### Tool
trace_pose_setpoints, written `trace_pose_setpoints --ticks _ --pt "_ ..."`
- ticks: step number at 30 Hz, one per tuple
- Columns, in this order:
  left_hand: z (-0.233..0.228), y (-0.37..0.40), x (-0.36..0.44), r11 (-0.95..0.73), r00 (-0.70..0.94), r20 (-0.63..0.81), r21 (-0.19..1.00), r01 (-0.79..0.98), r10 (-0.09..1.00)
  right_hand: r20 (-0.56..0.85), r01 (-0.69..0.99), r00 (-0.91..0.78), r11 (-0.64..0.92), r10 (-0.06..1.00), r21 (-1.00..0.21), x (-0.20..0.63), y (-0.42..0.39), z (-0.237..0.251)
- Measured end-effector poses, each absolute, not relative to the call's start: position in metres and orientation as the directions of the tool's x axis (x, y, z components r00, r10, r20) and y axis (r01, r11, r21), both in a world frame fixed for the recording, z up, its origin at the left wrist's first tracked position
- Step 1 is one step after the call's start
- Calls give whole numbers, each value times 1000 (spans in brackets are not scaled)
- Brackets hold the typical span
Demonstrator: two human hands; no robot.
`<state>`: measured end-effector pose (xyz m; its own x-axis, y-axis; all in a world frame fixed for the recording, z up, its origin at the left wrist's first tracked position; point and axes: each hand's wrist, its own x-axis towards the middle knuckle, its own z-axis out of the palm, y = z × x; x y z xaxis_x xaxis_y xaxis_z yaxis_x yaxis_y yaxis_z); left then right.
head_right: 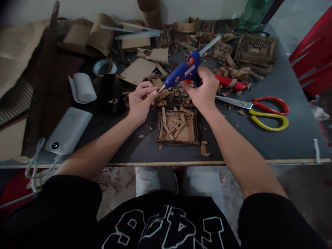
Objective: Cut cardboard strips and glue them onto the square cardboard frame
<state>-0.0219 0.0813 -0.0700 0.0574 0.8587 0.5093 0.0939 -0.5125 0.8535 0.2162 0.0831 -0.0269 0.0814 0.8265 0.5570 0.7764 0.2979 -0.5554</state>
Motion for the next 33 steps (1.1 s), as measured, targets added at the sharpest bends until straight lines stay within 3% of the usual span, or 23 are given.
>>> trace_pose_setpoints --ticks 12,23,29,33 --pt "-65 79 -20 -444 32 443 895 43 896 521 779 104 257 847 -572 215 82 -22" --pt "-71 85 -26 -470 0 471 880 70 882 538 797 92 262 838 -544 220 85 -25" --pt "-75 88 -27 -510 -44 516 855 96 856 516 769 116 252 848 -587 219 83 -20" --pt "-63 78 -26 -593 -155 633 769 239 758 492 731 128 253 861 -633 222 83 -20"
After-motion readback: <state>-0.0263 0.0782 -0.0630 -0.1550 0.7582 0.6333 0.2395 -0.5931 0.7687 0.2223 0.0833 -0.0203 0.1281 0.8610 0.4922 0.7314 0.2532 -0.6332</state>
